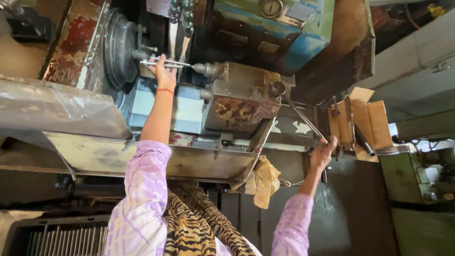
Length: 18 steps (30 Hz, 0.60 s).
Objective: The person repeatedly picks up metal rods from a tray, inserts them into a grinding machine, and operates a lever to grind the rod ends. After each cycle, the person removes the rod and places it back into the tray. The process is repeated continuously throughout the clip.
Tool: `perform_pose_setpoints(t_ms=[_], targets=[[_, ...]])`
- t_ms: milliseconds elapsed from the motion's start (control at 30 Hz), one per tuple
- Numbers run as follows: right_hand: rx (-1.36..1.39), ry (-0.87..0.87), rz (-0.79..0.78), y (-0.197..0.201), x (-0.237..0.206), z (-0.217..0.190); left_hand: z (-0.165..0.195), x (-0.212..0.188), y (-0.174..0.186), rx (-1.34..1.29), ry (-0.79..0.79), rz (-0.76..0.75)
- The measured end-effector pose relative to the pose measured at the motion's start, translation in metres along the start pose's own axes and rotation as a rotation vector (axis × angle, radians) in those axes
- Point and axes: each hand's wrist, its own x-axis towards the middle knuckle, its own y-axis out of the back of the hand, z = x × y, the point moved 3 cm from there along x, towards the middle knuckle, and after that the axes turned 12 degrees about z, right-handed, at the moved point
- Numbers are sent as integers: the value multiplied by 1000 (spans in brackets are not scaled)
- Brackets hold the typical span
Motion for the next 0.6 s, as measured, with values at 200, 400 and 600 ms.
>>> perform_pose_setpoints(t_ms=[200,400,600], targets=[[-201,42,-109,-24,28,-28,6,-4,-1,-3,21,24],[-155,104,-108,-22,25,-25,6,-5,-1,9,16,33],[-151,139,-81,-22,28,-28,4,-1,3,-18,-2,-1]])
